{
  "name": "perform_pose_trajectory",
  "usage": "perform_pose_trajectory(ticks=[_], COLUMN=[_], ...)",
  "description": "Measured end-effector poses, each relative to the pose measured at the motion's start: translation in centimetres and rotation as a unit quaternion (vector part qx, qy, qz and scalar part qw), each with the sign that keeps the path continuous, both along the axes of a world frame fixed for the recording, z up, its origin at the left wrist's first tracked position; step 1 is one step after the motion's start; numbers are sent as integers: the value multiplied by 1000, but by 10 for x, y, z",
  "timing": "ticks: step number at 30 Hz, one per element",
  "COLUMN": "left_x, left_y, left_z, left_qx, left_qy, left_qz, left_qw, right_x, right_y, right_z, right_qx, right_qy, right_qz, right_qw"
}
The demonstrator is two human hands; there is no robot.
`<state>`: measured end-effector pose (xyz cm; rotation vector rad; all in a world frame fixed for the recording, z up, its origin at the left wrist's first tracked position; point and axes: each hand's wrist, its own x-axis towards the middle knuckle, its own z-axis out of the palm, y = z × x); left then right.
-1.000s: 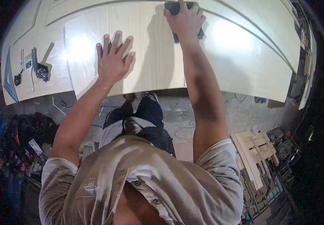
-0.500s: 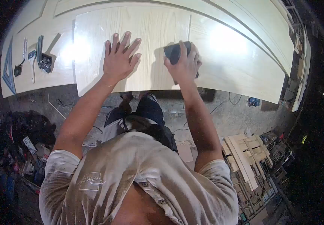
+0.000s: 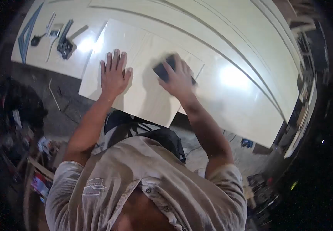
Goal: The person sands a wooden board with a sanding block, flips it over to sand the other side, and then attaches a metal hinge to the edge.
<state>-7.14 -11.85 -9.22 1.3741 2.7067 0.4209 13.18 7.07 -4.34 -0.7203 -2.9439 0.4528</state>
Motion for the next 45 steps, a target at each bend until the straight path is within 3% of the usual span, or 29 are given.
perform_pose_trajectory(ticks=[4, 6, 8, 11, 13, 16, 21, 25, 33, 36, 42, 45], left_x=[10, 11, 16, 32, 48, 51, 54, 53, 53, 55, 50, 50], left_y=[1, 1, 1, 9, 19, 22, 21, 21, 15, 18, 16, 14], left_z=[6, 4, -2, -3, -9, -10, 1, 12, 7, 10, 18, 16], left_qx=[-27, -4, 20, -64, -51, -34, -19, 26, 16, 29, 43, 20], left_qy=[-15, 8, 9, 62, 64, 55, 28, -44, -42, -41, -73, -67], left_qz=[13, 4, 4, 99, 149, 198, 179, 181, 173, 177, 181, 167], left_qw=[999, 1000, 1000, 991, 985, 978, 983, 982, 984, 983, 980, 984], right_x=[-123, -145, -127, -41, 26, 84, 25, -74, -262, -248, -128, -169], right_y=[25, 25, 34, 61, 81, 99, 85, 60, 9, 20, 41, 31], right_z=[-15, -14, -10, -2, 10, 18, 8, 0, -27, -26, 0, -9], right_qx=[24, 3, -13, -3, -14, -22, 13, 14, 40, 22, 20, 39], right_qy=[-2, -3, 4, -25, -67, -41, -40, -38, 43, 65, -27, -30], right_qz=[126, 143, 167, 177, 162, 176, 234, 281, 324, 329, 302, 313], right_qw=[992, 990, 986, 984, 984, 983, 971, 959, 944, 942, 953, 948])
